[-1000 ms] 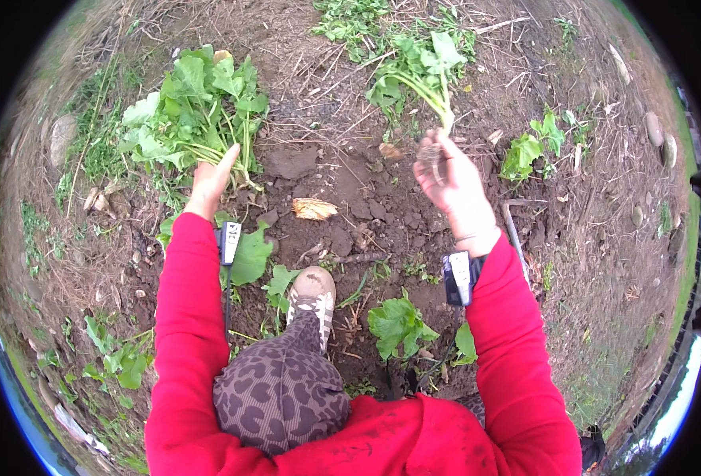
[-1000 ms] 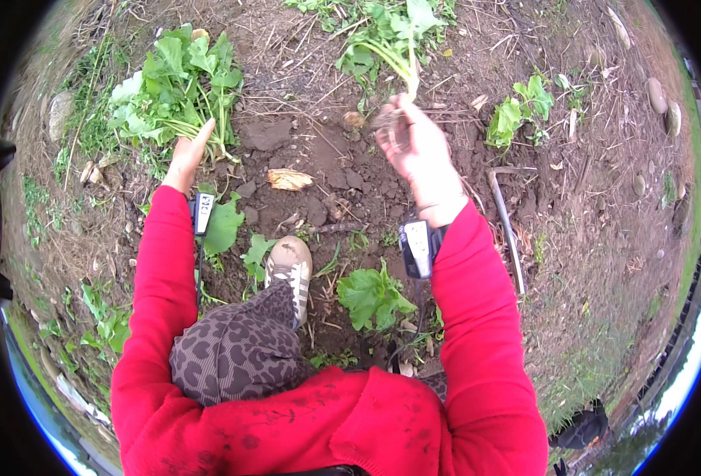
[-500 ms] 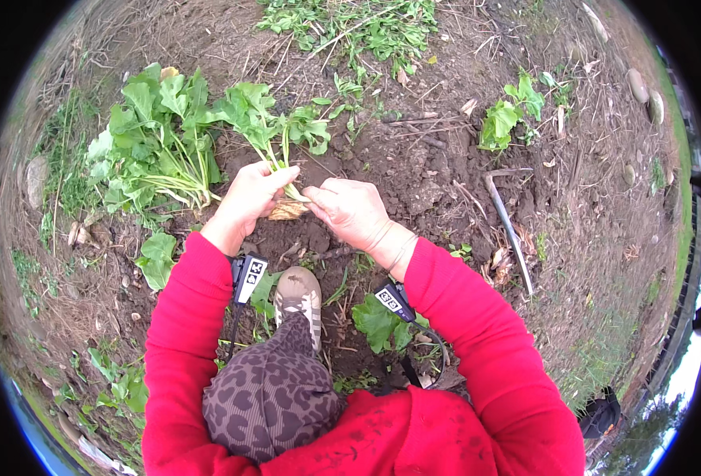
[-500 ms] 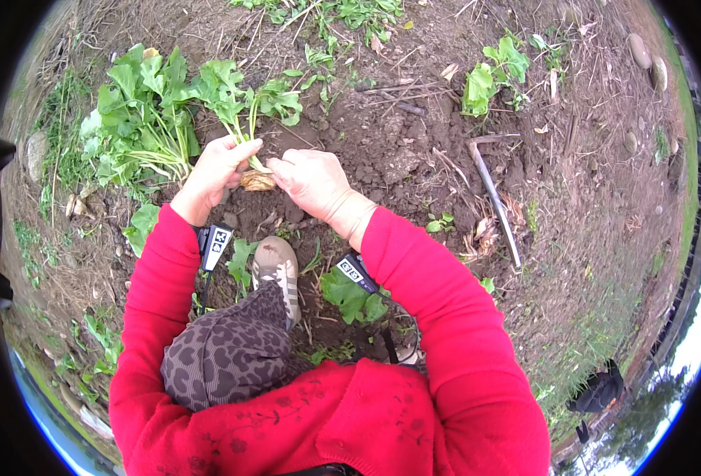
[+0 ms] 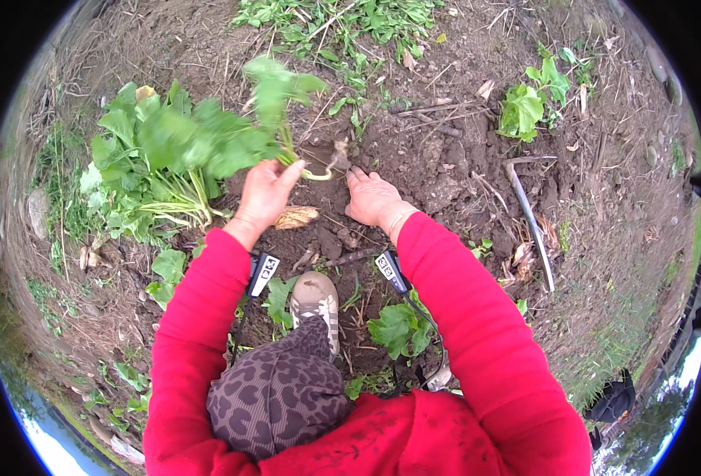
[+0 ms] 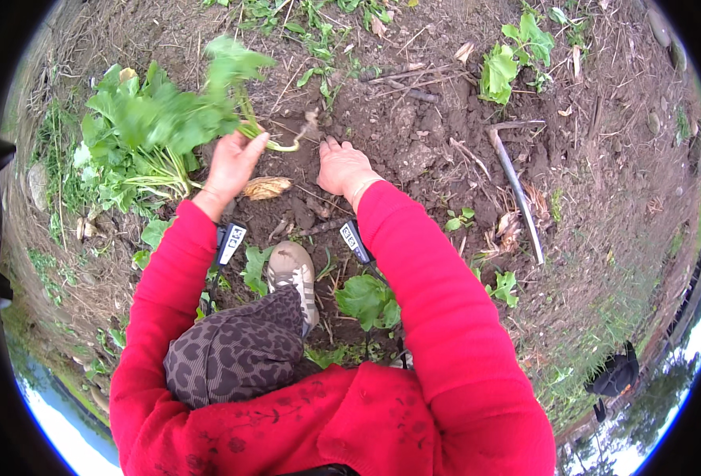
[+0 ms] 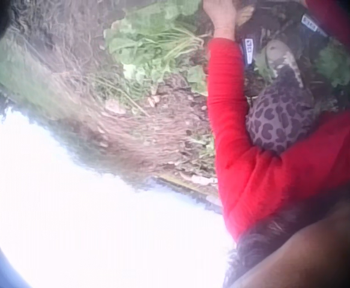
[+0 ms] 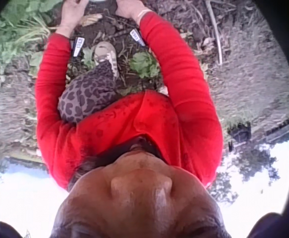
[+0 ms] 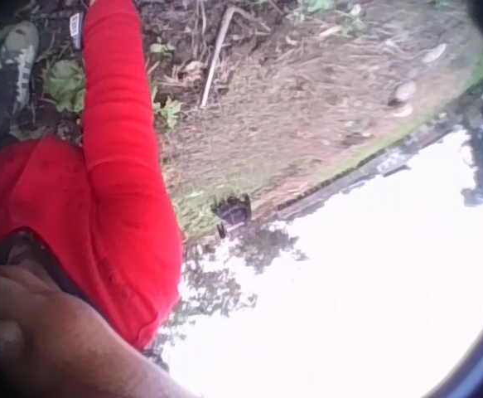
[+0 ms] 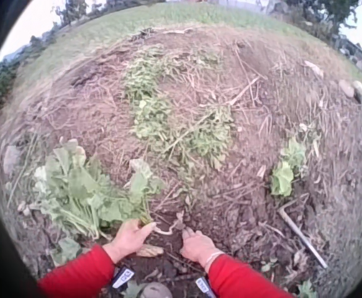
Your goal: The person uses a hand hoe to loosen soil around leafy green plants, pulls them from the ground, and places them in a pile. They then gather the harvested plants and place them into a red bucket.
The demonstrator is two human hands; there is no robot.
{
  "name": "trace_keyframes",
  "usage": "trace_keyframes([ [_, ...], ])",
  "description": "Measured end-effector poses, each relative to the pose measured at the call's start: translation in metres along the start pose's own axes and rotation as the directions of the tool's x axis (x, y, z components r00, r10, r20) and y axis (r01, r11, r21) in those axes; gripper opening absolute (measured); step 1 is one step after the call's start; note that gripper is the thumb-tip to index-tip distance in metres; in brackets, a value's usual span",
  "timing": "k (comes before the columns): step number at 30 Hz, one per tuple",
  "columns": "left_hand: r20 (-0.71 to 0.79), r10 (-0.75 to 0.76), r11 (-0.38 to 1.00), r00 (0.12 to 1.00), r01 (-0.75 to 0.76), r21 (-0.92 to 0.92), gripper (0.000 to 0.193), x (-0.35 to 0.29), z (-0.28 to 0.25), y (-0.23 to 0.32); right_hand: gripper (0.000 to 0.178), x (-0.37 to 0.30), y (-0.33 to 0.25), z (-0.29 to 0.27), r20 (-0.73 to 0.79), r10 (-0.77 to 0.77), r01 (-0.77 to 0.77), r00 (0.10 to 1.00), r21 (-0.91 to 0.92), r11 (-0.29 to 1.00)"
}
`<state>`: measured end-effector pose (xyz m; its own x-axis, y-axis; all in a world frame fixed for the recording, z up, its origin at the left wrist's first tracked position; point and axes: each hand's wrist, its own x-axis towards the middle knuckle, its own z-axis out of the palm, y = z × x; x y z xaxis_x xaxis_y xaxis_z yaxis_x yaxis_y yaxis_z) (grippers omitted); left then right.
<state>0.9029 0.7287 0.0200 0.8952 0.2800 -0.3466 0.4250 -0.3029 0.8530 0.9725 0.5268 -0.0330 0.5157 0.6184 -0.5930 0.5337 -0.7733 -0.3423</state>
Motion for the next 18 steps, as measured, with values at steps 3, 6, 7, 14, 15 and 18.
trace_keyframes([
  [3, 0.004, -0.020, 0.985, 1.000, 0.019, 0.170, 0.025, -0.001, 0.025, -0.009, 0.059, -0.001, -0.003, -0.007, 0.162, 0.025, -0.023, 0.986, -0.011, 1.000],
  [6, 0.020, 0.072, 0.906, 0.997, -0.074, 0.416, 0.033, 0.000, 0.036, -0.008, 0.050, -0.009, -0.003, -0.012, 0.224, 0.035, -0.023, 0.974, -0.056, 0.998],
  [7, 0.069, 0.070, 0.876, 0.995, -0.095, 0.473, 0.030, 0.001, 0.038, -0.010, 0.046, -0.013, -0.004, -0.012, 0.212, 0.036, -0.024, 0.977, -0.059, 0.998],
  [14, 0.201, 0.345, 0.728, 0.917, -0.396, 0.559, 0.026, 0.013, 0.072, -0.089, 0.040, -0.069, 0.012, -0.019, -0.239, -0.039, 0.101, 0.970, 0.256, 0.961],
  [15, 0.216, 0.293, 0.754, 0.931, -0.364, 0.547, 0.028, 0.015, 0.075, -0.106, 0.042, -0.080, 0.021, -0.023, -0.421, -0.007, 0.064, 0.907, 0.121, 0.991],
  [18, 0.108, -0.007, 0.999, 0.994, 0.002, 0.041, 0.032, 0.018, 0.087, -0.142, 0.056, -0.097, 0.050, -0.031, -0.649, 0.230, -0.227, 0.725, 0.090, 0.970],
])
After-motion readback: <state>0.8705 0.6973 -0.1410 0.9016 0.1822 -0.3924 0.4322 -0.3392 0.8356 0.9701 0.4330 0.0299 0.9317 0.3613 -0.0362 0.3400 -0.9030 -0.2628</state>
